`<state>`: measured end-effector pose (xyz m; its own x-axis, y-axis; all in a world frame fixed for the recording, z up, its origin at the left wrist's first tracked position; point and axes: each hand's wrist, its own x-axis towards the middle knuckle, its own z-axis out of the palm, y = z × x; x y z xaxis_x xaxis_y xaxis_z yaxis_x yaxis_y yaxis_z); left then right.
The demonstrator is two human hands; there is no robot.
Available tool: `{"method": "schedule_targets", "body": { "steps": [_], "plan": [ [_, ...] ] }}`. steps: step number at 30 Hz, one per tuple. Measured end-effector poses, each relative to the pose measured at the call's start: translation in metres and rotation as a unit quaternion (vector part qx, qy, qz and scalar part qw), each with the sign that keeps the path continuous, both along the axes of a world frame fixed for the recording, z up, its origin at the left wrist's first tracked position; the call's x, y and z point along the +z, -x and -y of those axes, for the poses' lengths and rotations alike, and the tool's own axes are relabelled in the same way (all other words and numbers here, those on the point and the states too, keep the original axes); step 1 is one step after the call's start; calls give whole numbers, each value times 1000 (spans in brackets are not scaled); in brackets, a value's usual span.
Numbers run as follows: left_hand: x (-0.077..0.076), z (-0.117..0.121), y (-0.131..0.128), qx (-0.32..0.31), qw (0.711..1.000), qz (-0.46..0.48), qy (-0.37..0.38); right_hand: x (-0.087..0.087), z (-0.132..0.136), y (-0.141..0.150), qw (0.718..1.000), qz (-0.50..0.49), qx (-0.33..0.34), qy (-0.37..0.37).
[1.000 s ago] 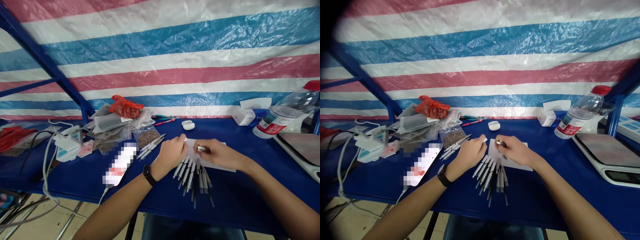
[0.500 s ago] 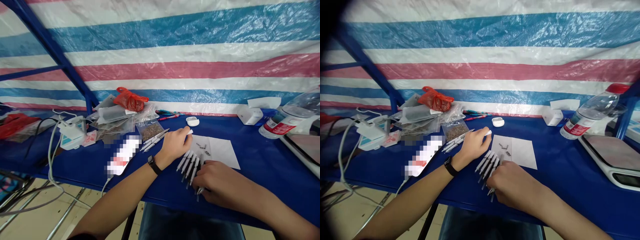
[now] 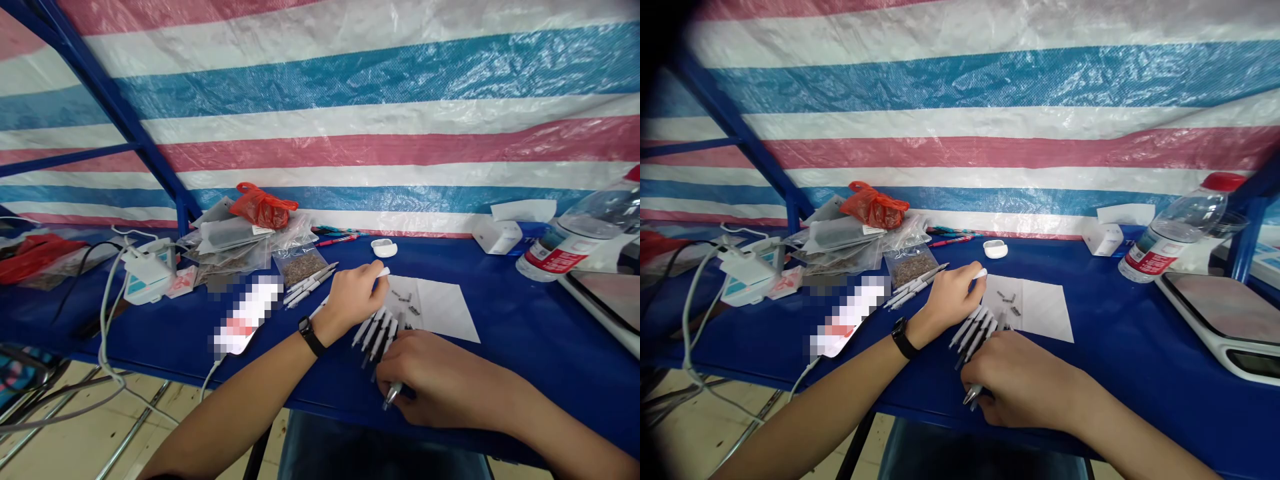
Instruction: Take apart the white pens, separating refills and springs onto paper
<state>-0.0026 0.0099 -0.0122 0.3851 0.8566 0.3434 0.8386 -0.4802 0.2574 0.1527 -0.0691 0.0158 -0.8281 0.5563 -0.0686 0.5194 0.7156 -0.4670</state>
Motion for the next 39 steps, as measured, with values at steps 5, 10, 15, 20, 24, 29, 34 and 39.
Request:
{"method": "schedule_targets", "body": {
  "steps": [5, 10, 15, 20, 24, 29, 34, 39],
  "plan": [
    [0, 4, 2, -13, 999, 28, -7, 7, -3, -1, 974, -220, -7, -62],
    [0, 7, 3, -47, 980, 187, 46, 11, -13, -8, 848, -415, -168, -285],
    [3, 4, 4, -74, 864, 452, 208, 10, -29, -18, 756, -386, -240, -470],
    [13, 10, 7, -194, 686, 565, 415, 0, -39, -14, 760, -268, -49, -590],
    [18, 17, 6, -199, 682, 568, 416, -11, -42, -8, 765, -247, 5, -594],
    [16, 15, 6, -192, 660, 598, 413, -16, -41, -5, 789, -282, -65, -541],
    [8, 8, 7, -187, 664, 615, 381, -14, -41, -8, 837, -395, -289, -243],
    [10, 11, 7, -193, 767, 509, 341, -11, -47, -5, 826, -441, -349, -41]
  ]
}}
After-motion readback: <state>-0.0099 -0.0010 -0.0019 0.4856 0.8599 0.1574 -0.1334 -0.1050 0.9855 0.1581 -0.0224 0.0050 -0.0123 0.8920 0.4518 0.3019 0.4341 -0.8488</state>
